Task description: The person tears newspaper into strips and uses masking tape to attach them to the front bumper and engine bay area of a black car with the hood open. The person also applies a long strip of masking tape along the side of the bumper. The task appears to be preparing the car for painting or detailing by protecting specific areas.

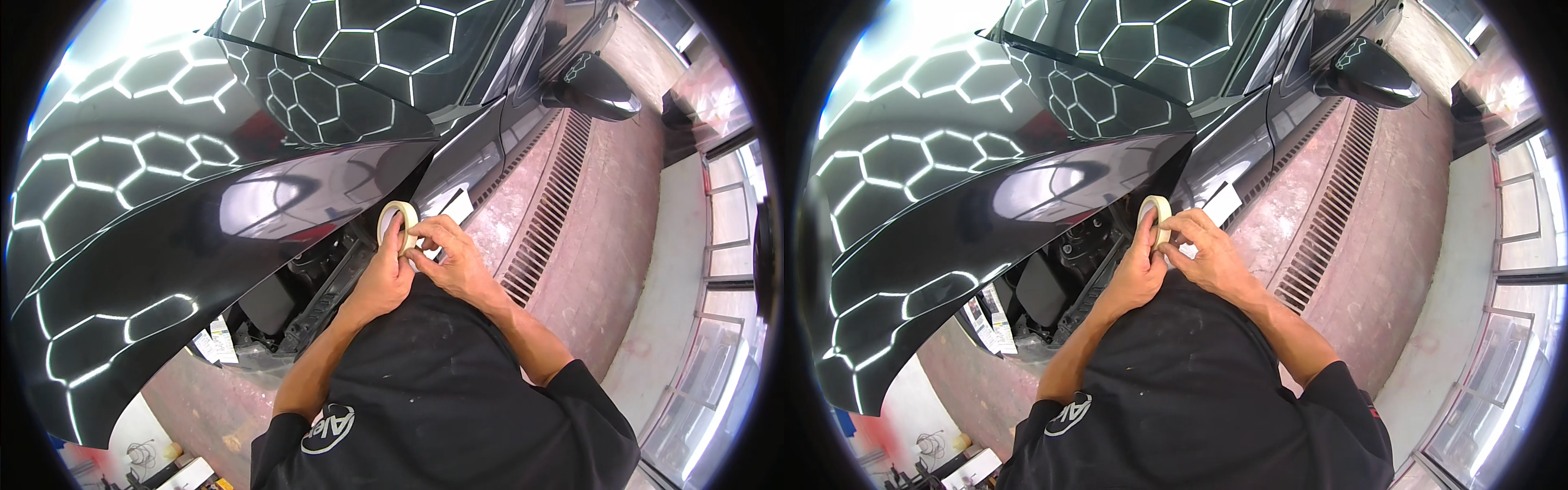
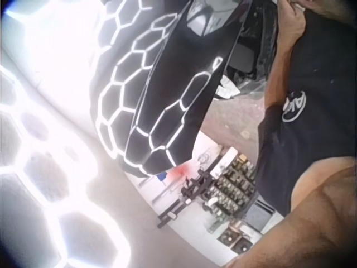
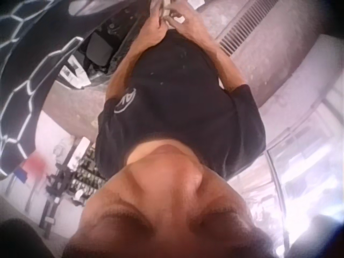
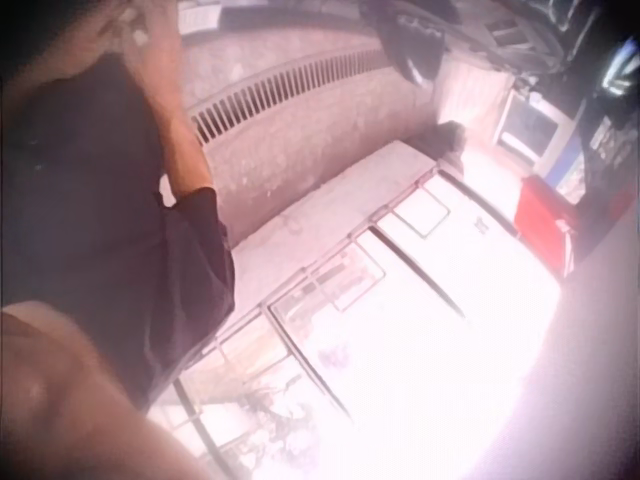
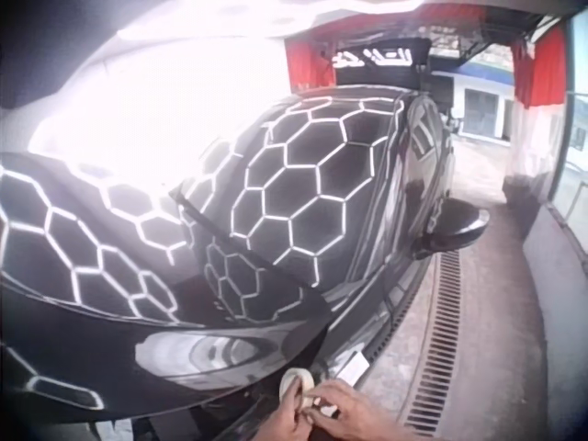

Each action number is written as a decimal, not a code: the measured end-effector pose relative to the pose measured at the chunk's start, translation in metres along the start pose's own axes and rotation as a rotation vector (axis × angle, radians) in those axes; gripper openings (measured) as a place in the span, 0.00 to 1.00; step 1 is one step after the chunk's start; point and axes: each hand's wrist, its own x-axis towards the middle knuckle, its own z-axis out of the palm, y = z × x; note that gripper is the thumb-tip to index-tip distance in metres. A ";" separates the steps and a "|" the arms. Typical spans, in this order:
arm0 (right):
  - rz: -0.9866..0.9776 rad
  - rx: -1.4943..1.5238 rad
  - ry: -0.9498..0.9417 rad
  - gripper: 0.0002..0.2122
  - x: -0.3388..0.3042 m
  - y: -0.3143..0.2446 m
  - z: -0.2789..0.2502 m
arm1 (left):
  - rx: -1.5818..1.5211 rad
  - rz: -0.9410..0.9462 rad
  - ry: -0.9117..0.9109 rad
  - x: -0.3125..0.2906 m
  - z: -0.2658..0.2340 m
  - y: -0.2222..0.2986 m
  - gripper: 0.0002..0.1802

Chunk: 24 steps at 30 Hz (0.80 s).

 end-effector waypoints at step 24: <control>0.106 -0.064 -0.075 0.06 -0.016 0.024 -0.012 | 0.294 -0.090 -0.054 0.002 0.013 0.001 0.42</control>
